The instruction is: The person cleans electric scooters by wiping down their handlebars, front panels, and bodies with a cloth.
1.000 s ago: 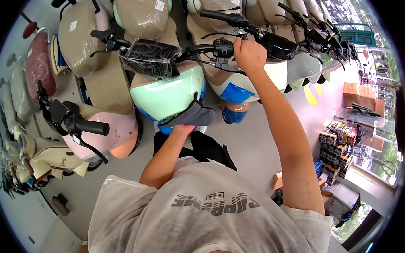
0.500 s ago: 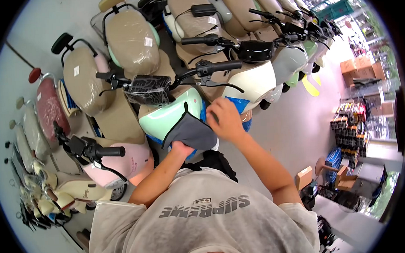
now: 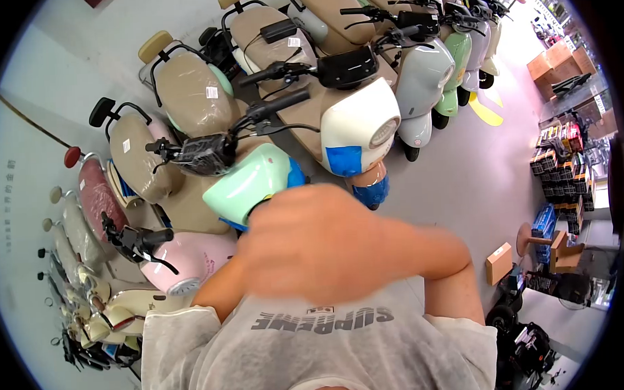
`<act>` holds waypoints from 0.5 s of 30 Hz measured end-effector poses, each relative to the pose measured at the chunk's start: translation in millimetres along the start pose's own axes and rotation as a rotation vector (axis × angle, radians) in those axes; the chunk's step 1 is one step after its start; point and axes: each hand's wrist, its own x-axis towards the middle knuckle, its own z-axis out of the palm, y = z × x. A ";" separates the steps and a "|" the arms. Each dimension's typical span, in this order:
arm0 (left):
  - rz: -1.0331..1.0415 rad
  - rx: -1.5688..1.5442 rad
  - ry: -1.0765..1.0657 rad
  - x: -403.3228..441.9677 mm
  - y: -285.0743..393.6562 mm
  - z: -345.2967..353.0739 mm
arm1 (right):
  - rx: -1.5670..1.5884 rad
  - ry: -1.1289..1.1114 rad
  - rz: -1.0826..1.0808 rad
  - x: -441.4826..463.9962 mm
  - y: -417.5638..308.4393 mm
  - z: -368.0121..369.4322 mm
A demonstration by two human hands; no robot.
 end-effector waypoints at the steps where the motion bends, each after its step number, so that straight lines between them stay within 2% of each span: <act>1: -0.004 0.012 -0.009 3.2 -13.0 10.3 | 0.064 0.013 -0.072 -1.6 -12.1 -19.9; 3: -0.006 0.039 -0.016 8.4 -42.7 28.3 | 0.167 0.036 -0.143 -21.7 -33.6 -52.9; 6: -0.019 0.075 -0.046 17.9 -83.1 61.7 | 0.274 0.402 -0.219 -48.8 -57.8 -91.9; 10: -0.026 0.097 -0.109 24.4 -124.4 103.7 | 0.261 0.575 -0.229 -75.2 -75.2 -135.5; 13: -0.048 0.057 -0.173 28.5 -138.2 123.6 | 0.203 0.659 -0.153 -106.0 -84.8 -174.8; 14: -0.040 0.059 -0.178 29.7 -140.2 129.4 | 0.220 0.394 -0.182 -124.8 -75.0 -201.7; 15: -0.029 0.067 -0.197 30.2 -140.0 135.1 | 0.229 0.284 -0.177 -137.4 -68.2 -210.4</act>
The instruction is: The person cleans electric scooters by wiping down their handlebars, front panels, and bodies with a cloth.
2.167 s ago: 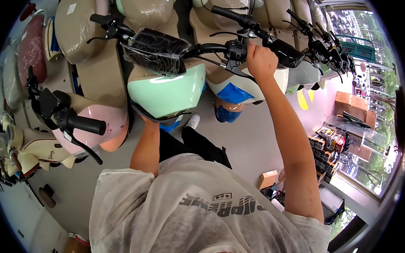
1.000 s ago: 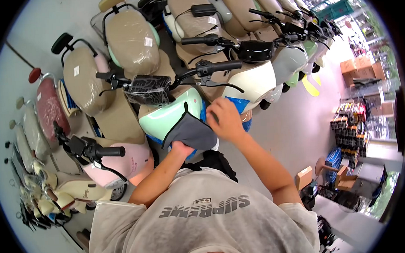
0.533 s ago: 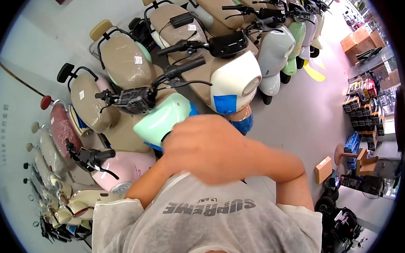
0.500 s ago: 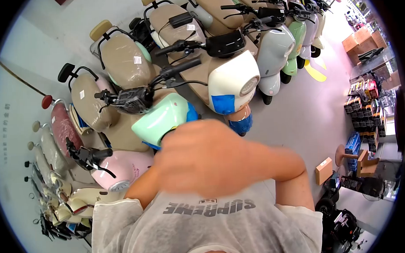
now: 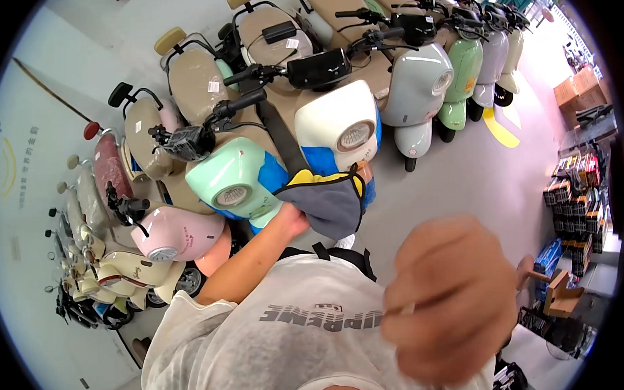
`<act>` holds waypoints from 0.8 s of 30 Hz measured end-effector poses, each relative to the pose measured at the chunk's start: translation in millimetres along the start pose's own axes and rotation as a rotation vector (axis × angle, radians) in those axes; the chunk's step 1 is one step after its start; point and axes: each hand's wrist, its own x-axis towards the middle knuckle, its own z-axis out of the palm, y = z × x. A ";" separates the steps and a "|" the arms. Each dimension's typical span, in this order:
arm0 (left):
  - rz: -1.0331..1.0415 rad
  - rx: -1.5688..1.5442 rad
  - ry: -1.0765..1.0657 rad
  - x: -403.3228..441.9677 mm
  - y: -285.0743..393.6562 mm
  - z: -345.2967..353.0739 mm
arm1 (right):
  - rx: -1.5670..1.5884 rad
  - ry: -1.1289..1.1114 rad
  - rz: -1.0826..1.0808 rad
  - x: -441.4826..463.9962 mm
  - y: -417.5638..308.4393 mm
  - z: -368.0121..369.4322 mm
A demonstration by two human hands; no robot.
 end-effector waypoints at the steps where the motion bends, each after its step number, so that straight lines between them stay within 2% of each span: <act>1: 0.012 0.008 -0.020 -0.6 2.1 9.4 | 0.014 -0.106 0.021 -10.3 2.2 -13.0; 2: 0.022 0.009 -0.023 -4.7 4.0 18.0 | -0.027 -0.061 0.142 -21.3 2.7 -14.6; 5: 0.135 0.113 -0.207 -29.2 24.4 62.9 | -0.134 0.010 0.456 -43.3 9.8 -21.7; 8: 0.265 0.121 -0.207 -39.5 56.7 78.5 | -0.094 0.011 0.388 -51.4 31.8 -30.6; 9: 0.347 0.106 -0.323 -41.7 68.1 87.0 | -0.078 0.070 0.486 -54.5 37.8 -32.0; 10: 0.386 0.101 -0.335 -45.3 80.1 86.9 | -0.061 0.126 0.582 -57.0 44.6 -33.4; 12: 0.471 0.004 -0.608 -48.9 103.7 87.8 | -0.044 0.168 0.627 -63.2 58.4 -35.2; 14: 0.638 0.044 -0.442 -58.8 128.4 94.4 | -0.025 0.216 0.672 -68.4 71.7 -37.6; 15: 0.699 0.051 -0.617 -52.6 149.0 74.8 | -0.036 0.235 0.716 -70.6 77.8 -39.8; 16: 0.757 0.116 -0.554 -65.9 161.6 91.1 | -0.048 0.256 0.758 -71.8 84.7 -41.7; 18: 0.822 0.072 -0.573 -66.4 207.2 74.2 | -0.051 0.261 0.765 -72.7 98.4 -45.0; 20: 0.842 0.281 -0.747 -72.9 241.3 88.7 | -0.071 0.306 0.813 -73.0 115.2 -50.6; 21: 1.075 0.306 -0.514 -58.1 275.0 56.9 | -0.082 0.300 0.813 -73.6 124.6 -54.7; 22: 1.106 0.380 -0.494 -63.6 289.7 58.7 | -0.087 0.297 0.809 -73.9 134.1 -58.5; 24: 1.271 0.459 -0.321 -70.3 320.4 63.4 | -0.091 0.343 0.849 -73.3 153.0 -66.8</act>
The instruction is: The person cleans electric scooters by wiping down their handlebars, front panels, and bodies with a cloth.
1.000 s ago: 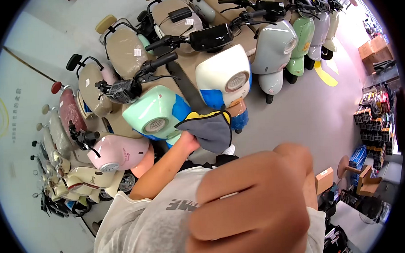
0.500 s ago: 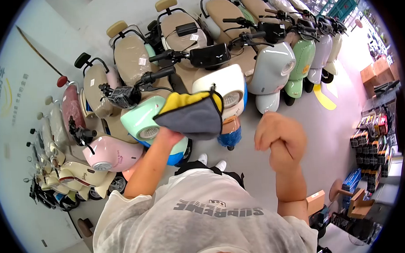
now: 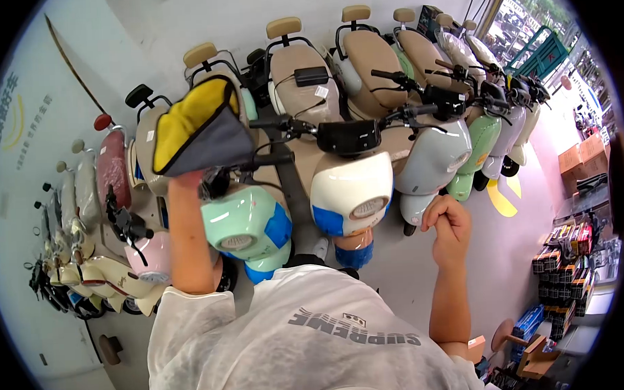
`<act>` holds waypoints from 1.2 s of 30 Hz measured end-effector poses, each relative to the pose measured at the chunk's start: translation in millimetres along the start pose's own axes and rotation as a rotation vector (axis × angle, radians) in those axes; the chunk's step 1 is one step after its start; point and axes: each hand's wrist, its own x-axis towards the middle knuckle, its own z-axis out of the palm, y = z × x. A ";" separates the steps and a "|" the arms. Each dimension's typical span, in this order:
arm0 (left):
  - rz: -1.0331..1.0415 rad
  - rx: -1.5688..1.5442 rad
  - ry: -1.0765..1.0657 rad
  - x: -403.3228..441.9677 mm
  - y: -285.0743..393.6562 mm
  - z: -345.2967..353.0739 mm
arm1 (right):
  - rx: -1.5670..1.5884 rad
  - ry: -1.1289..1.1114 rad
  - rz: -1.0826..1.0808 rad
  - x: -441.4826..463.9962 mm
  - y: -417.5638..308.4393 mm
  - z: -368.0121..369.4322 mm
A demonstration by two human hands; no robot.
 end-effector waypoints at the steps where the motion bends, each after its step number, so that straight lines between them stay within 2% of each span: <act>1: 0.054 0.089 0.050 15.3 11.1 -7.3 | -0.004 0.001 -0.002 8.5 4.7 -2.1; 5: 0.205 0.523 0.067 74.2 37.4 -34.1 | -0.040 0.092 0.051 38.1 23.5 -6.4; 8: 0.284 0.974 -0.141 115.4 30.2 -53.2 | -0.069 0.180 0.104 59.9 37.3 -4.1; 10: 0.303 1.210 -0.378 136.1 -6.6 -71.8 | -0.082 0.151 0.124 71.4 47.2 -2.5; 13: 0.189 1.429 -0.740 141.2 -125.5 -124.1 | -0.101 0.131 0.165 85.8 59.9 10.1; 14: 0.001 1.546 -0.731 134.5 -179.5 -151.4 | -0.103 0.133 0.180 88.3 62.7 16.5; 16: -0.232 1.654 -0.841 99.6 -231.6 -156.2 | -0.150 0.150 0.194 96.4 67.8 26.4; 20: -0.267 1.656 -0.930 121.6 -220.9 -126.6 | -0.163 0.136 0.213 96.3 80.8 18.7; 22: -0.519 1.541 -0.991 137.0 -224.0 -132.2 | -0.170 0.183 0.273 94.9 84.2 14.5; 24: -0.510 1.545 -0.985 144.4 -231.7 -137.8 | -0.172 0.193 0.299 94.6 89.2 10.4; 26: -0.711 1.487 -0.975 155.6 -244.1 -143.4 | -0.175 0.207 0.325 92.8 93.0 8.2; 28: -0.678 1.457 -0.991 161.0 -253.0 -142.9 | -0.186 0.210 0.337 91.1 95.7 6.1; 31: -0.822 1.564 -1.071 169.2 -258.3 -138.6 | -0.192 0.210 0.377 89.4 95.3 3.5; 35: -0.733 1.650 -1.107 163.9 -254.1 -132.8 | -0.204 0.233 0.393 84.2 102.3 0.2; 36: -0.663 1.674 -1.044 159.1 -252.8 -130.9 | -0.192 0.251 0.405 83.6 104.6 0.1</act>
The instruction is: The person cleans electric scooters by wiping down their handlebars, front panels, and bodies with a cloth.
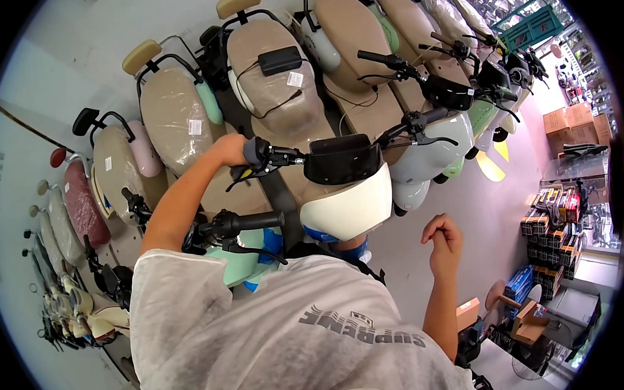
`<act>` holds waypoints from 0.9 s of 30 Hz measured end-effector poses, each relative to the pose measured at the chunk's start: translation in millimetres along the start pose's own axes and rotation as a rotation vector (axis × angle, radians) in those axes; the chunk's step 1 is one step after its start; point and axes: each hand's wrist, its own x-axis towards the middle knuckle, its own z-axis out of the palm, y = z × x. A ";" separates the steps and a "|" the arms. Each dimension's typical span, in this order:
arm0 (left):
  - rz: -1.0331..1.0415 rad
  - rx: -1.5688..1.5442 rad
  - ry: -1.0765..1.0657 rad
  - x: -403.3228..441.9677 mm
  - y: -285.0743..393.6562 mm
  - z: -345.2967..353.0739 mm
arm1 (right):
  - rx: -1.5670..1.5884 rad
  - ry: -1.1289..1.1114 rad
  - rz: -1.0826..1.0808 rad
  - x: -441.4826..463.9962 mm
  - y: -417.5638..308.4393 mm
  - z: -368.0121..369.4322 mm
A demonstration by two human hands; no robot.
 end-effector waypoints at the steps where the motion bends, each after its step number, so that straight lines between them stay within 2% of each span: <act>1: -0.008 0.004 0.082 -2.2 1.7 2.3 | 0.014 0.013 0.015 0.0 1.5 0.4; 8: -0.015 0.068 0.242 -9.6 -4.4 18.0 | 0.043 -0.007 0.024 5.1 1.5 14.7; 10: 0.027 -0.003 0.310 -13.7 -5.6 19.7 | 0.044 -0.009 0.015 3.4 0.3 18.0; 13: 0.026 -0.080 0.303 -17.6 -21.0 20.8 | 0.054 -0.030 -0.020 -0.4 -0.7 16.2; 16: -0.055 0.024 0.317 -19.3 -13.9 20.9 | 0.045 -0.006 0.005 -4.7 1.5 12.3; 20: -0.062 -0.003 0.247 -24.3 -8.7 13.9 | 0.053 0.005 0.022 -11.9 7.5 7.6; 22: 0.064 -0.117 0.274 -39.8 6.0 3.2 | 0.057 0.015 0.025 -15.1 9.3 7.5; 26: 0.050 -0.138 0.241 -43.9 3.5 5.5 | 0.066 0.027 0.028 -15.4 9.7 8.5; 27: 0.116 -0.130 0.274 -45.0 1.3 7.3 | 0.053 0.027 0.024 -15.2 10.5 8.2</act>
